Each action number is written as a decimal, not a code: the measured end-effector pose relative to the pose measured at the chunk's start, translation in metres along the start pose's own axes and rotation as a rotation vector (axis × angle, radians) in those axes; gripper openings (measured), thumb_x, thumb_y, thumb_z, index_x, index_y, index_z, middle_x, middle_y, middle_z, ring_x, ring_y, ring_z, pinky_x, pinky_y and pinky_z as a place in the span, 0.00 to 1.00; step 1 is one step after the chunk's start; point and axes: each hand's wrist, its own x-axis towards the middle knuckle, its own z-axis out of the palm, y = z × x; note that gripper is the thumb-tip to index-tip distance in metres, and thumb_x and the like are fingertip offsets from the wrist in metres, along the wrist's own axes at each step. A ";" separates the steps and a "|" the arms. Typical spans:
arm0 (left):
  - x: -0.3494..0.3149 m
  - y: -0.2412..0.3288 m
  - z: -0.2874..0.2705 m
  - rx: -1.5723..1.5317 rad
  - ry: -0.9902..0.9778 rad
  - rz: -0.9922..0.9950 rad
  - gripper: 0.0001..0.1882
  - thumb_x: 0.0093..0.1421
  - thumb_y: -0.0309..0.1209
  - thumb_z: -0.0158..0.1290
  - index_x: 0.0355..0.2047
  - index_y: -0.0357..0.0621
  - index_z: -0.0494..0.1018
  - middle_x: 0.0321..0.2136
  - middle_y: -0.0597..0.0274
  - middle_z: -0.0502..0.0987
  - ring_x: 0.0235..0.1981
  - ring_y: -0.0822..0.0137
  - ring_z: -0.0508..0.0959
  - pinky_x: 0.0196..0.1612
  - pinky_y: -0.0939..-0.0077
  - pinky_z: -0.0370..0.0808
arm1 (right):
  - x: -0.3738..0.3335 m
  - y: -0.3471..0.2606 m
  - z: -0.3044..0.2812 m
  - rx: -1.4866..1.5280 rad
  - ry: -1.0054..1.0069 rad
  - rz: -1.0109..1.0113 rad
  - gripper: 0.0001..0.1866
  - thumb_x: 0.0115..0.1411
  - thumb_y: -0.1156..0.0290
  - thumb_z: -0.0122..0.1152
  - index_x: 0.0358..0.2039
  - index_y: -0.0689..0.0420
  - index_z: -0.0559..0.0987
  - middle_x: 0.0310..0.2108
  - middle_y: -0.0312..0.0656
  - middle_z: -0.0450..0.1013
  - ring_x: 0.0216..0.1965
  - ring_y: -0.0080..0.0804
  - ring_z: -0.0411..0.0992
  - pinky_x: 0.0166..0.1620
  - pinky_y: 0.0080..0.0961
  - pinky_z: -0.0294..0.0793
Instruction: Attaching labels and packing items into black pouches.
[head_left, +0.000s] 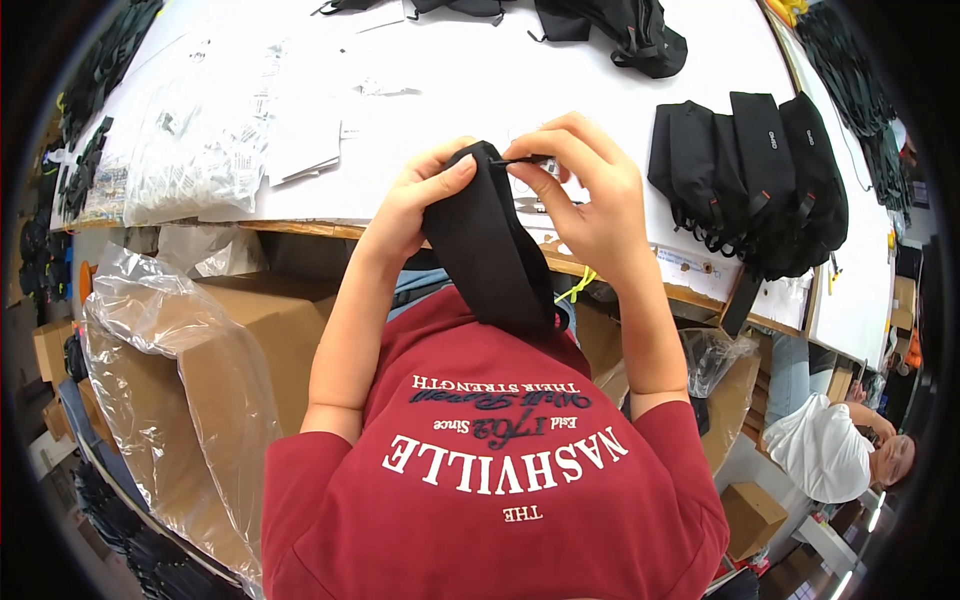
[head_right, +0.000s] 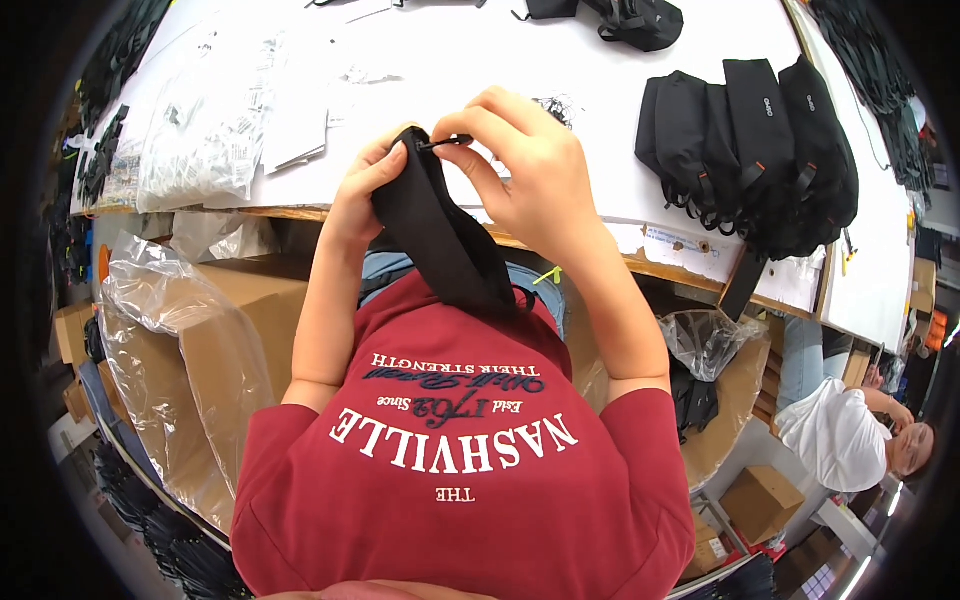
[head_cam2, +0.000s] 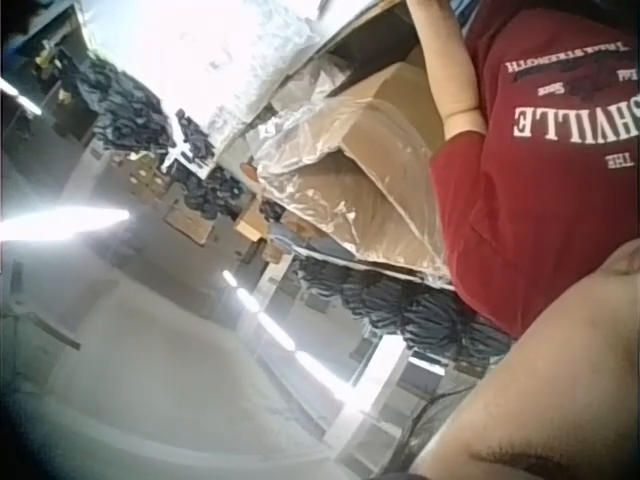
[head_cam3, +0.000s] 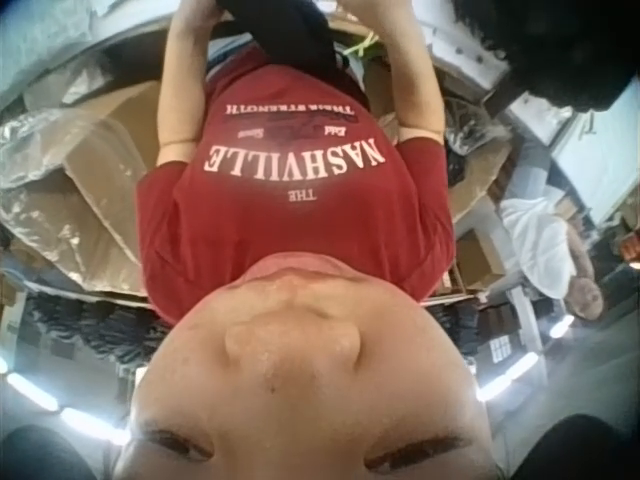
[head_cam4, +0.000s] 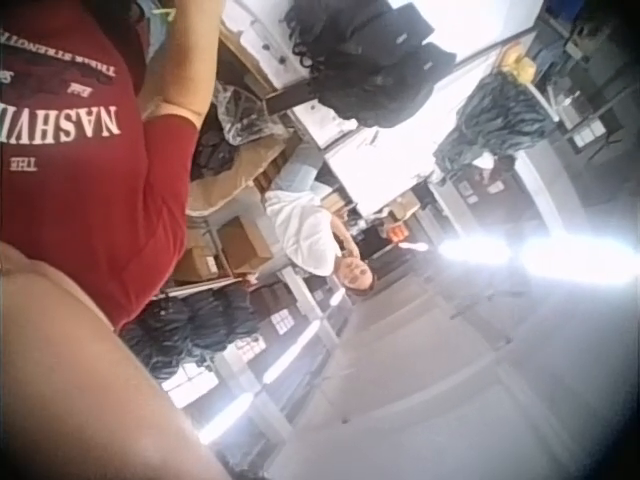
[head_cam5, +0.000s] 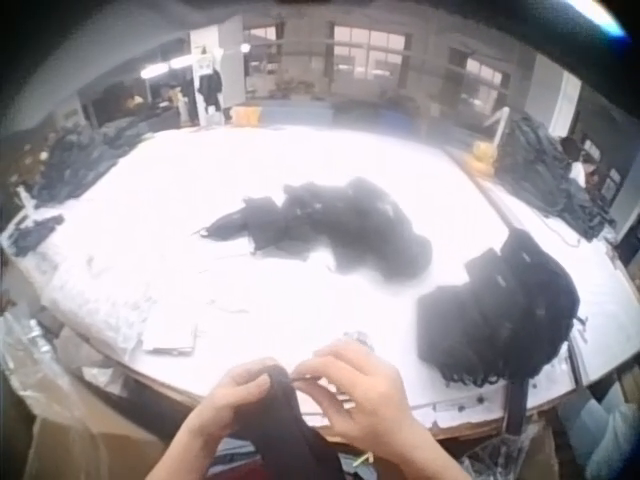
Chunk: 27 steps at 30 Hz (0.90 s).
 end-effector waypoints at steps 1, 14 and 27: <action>0.000 -0.002 0.002 -0.004 0.006 0.003 0.14 0.61 0.37 0.52 0.42 0.40 0.72 0.32 0.67 0.76 0.33 0.79 0.75 0.35 0.87 0.71 | 0.000 0.001 -0.001 0.003 -0.007 -0.001 0.05 0.49 0.76 0.63 0.28 0.56 0.76 0.24 0.34 0.70 0.26 0.31 0.69 0.28 0.24 0.68; 0.024 0.015 -0.062 -0.107 0.385 0.187 0.19 0.66 0.45 0.42 0.34 0.39 0.66 0.26 0.62 0.67 0.25 0.70 0.65 0.31 0.78 0.69 | -0.012 -0.015 -0.004 0.229 -0.413 0.000 0.07 0.45 0.78 0.63 0.27 0.56 0.77 0.24 0.37 0.66 0.27 0.34 0.67 0.29 0.29 0.66; 0.022 0.006 -0.075 -0.143 0.385 0.185 0.18 0.66 0.43 0.43 0.36 0.38 0.67 0.29 0.61 0.70 0.27 0.69 0.71 0.31 0.76 0.75 | -0.019 -0.017 0.002 0.374 -0.421 0.134 0.06 0.48 0.79 0.61 0.28 0.60 0.75 0.27 0.40 0.67 0.31 0.36 0.68 0.34 0.29 0.68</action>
